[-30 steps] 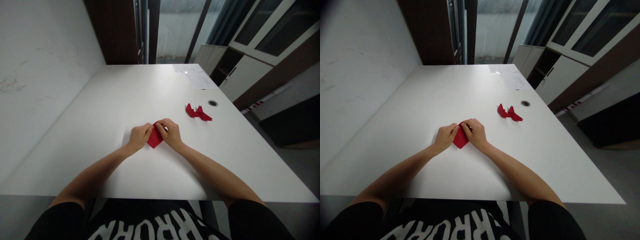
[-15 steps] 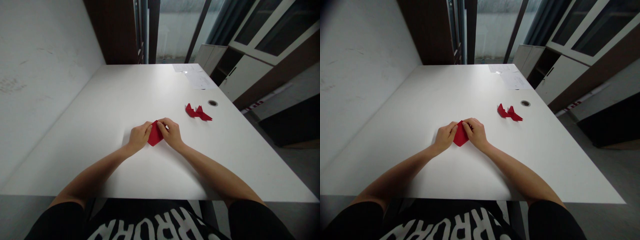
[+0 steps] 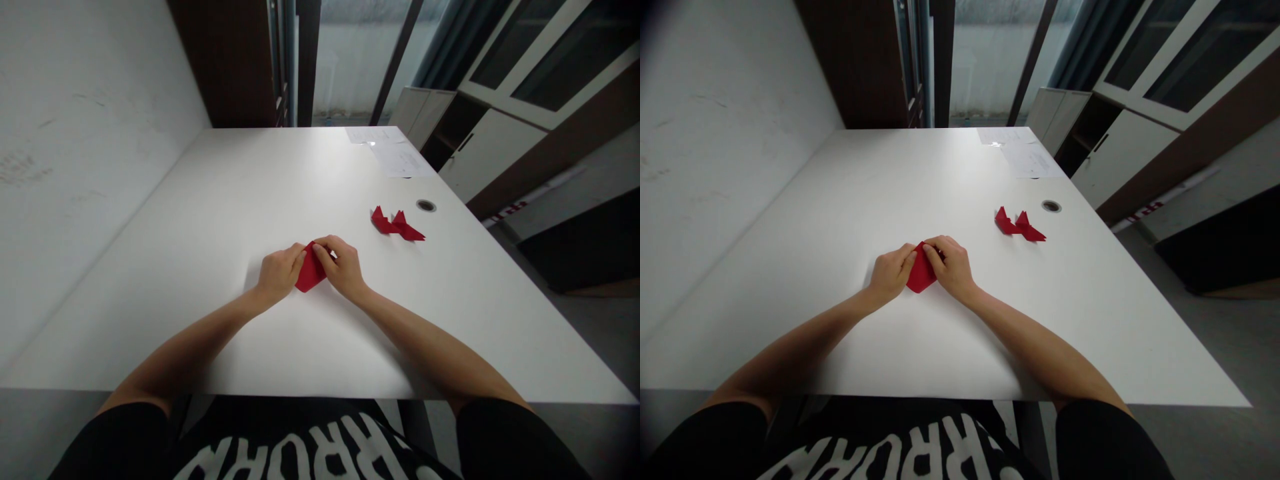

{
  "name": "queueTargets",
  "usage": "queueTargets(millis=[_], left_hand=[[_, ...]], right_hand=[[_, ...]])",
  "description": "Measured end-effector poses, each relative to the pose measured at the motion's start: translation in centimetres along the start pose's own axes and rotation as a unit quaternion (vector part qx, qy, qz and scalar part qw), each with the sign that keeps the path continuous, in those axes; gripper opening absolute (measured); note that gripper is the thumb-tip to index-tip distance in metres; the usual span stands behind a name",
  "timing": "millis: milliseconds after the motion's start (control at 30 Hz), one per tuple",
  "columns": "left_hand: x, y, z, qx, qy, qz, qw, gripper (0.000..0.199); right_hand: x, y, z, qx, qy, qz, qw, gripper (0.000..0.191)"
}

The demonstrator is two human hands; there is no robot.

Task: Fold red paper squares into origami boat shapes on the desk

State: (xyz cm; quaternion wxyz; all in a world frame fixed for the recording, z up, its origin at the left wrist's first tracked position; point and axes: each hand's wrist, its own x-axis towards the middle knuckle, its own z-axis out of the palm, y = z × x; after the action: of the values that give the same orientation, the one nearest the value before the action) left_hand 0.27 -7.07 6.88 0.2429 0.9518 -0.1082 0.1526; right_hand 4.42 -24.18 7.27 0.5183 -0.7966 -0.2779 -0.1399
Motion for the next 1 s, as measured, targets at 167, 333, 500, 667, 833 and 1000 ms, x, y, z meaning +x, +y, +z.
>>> queueTargets(millis=[167, 333, 500, 667, 833, 1000], left_hand=[[0.0, 0.1, -0.1, -0.002, -0.001, 0.0, 1.0, 0.039], [0.0, 0.1, 0.0, 0.01, 0.001, 0.001, 1.0, 0.039], [0.0, 0.0, 0.1, 0.026, 0.001, 0.003, 1.0, 0.041], [-0.1, -0.1, -0.2, -0.004, 0.028, 0.0, 1.0, 0.044], [0.1, -0.2, -0.8, -0.052, 0.053, -0.015, 0.997, 0.042], [0.7, -0.6, -1.5, -0.149, 0.087, -0.062, 0.983, 0.039]], right_hand=[[0.0, 0.0, 0.0, 0.007, -0.002, -0.001, 1.0, 0.019], [-0.1, -0.1, 0.0, 0.008, -0.001, -0.009, 1.0, 0.021], [-0.1, -0.3, 0.0, -0.003, -0.005, -0.013, 1.0, 0.022], [0.0, -0.2, -0.2, -0.005, 0.004, -0.004, 1.0, 0.023], [0.1, 0.3, -0.3, -0.025, -0.001, -0.006, 1.0, 0.031], [0.6, 1.7, -0.7, -0.021, -0.002, -0.024, 0.999, 0.031]])
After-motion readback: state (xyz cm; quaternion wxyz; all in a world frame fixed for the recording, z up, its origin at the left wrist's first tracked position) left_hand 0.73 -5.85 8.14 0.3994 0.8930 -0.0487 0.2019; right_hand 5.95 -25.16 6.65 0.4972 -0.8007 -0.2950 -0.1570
